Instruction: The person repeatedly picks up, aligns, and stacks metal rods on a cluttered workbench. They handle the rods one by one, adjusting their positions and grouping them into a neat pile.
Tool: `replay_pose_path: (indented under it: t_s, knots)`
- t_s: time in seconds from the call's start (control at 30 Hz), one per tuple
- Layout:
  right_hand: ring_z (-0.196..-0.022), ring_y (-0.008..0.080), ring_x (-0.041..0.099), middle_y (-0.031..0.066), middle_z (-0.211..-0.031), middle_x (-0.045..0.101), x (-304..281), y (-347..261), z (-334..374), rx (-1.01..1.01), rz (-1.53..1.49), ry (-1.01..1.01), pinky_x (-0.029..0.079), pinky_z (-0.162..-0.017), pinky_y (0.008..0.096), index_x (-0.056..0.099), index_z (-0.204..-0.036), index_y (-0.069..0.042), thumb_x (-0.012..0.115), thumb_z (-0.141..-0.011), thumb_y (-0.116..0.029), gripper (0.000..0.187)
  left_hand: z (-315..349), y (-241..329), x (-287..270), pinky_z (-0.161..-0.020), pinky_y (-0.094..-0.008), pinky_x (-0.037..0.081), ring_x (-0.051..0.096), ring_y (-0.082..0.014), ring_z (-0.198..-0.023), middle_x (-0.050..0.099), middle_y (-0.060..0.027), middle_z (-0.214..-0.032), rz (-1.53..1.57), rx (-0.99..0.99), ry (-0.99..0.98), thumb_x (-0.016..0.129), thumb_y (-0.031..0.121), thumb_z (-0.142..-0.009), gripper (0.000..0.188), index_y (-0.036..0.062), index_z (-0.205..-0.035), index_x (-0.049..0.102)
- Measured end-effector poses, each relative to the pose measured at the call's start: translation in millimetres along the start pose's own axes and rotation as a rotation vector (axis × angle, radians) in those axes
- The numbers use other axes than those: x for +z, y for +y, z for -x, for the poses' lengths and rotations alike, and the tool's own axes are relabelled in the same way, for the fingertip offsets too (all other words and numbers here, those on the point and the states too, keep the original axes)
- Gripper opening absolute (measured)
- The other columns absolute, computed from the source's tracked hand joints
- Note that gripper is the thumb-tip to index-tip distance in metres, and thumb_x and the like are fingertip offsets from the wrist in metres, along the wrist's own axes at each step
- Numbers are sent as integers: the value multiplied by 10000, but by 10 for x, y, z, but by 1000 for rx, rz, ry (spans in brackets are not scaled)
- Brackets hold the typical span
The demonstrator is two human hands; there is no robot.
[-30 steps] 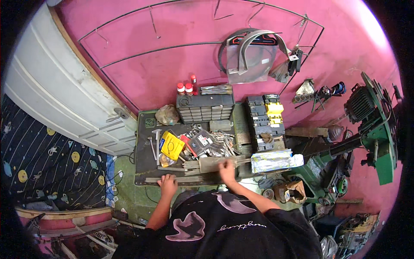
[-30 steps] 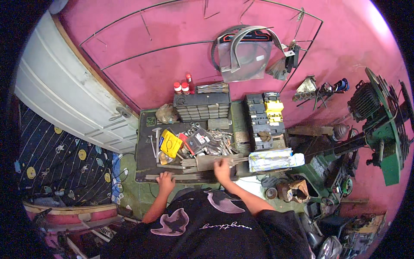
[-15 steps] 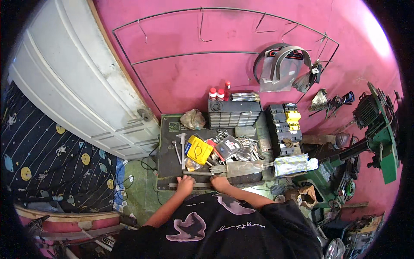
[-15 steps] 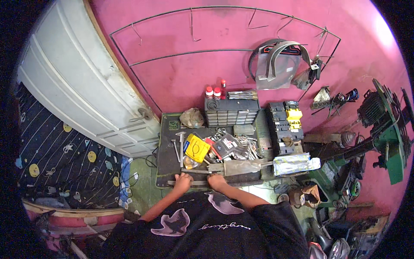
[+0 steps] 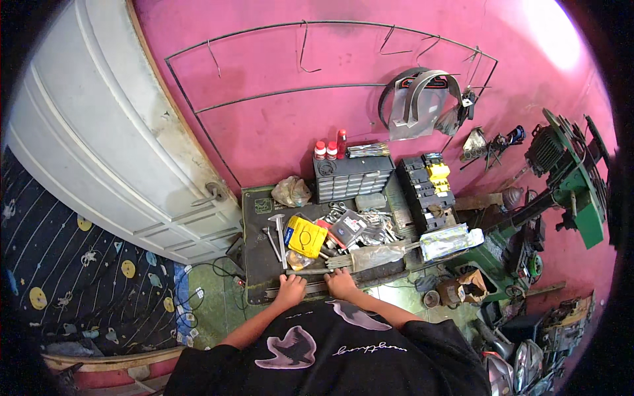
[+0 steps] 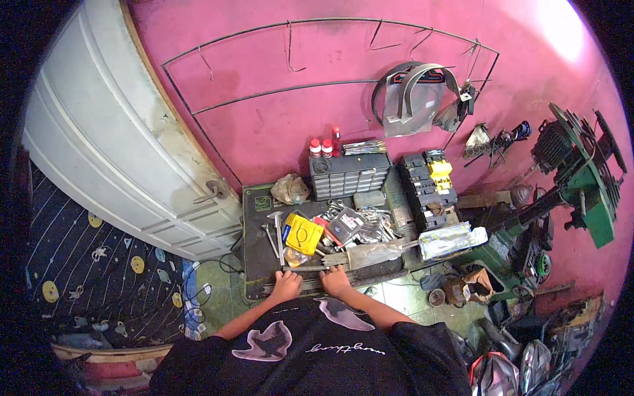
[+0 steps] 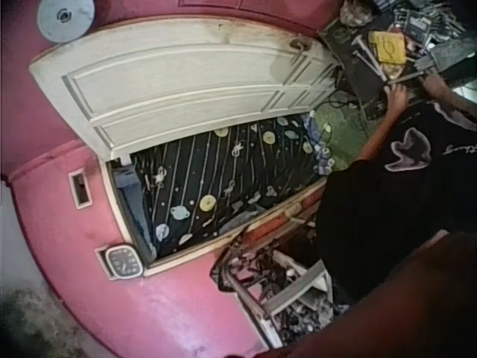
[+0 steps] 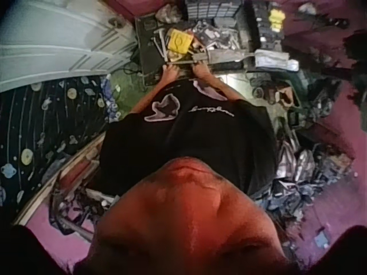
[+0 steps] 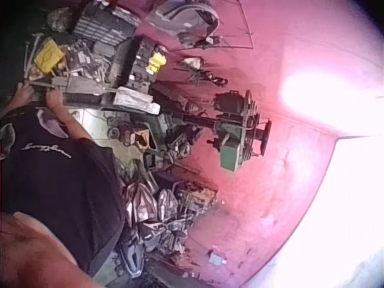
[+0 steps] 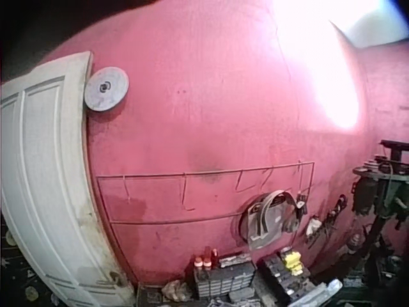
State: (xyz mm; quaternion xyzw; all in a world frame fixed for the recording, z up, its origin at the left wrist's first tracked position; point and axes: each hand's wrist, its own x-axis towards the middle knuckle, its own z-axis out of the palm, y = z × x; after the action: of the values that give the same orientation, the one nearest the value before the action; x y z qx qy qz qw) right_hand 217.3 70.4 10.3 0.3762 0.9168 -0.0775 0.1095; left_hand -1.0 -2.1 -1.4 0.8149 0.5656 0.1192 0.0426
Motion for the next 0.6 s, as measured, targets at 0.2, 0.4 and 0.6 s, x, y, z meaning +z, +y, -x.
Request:
replay_pose_path:
  t_s: [0.2,0.4,0.6]
  knots:
    - [-1067,229,587,41,-1020,713,125,46,-25,-18,32,18,352,-928,515,707,-1010,-126,504,-920,-217,240,9,-75,83,-793,-492,321,559,-241,-949,640,-46,-860,41,-59,-69,624,176,-794,94,114,-856,658]
    - [-1101,232,568,24,-1025,706,114,50,-39,57,-4,13,345,-934,544,726,-986,-148,522,-902,-216,232,16,-108,80,-790,-503,314,565,-233,-944,648,-29,-838,34,-98,-19,630,185,-783,96,139,-819,706]
    - [-1137,245,553,33,-1035,699,267,106,-136,-2,27,17,316,-995,584,723,-1000,-145,508,-908,-217,245,-20,-134,44,-777,-513,312,558,-238,-954,647,-30,-820,29,-89,-149,646,199,-768,100,141,-810,715]
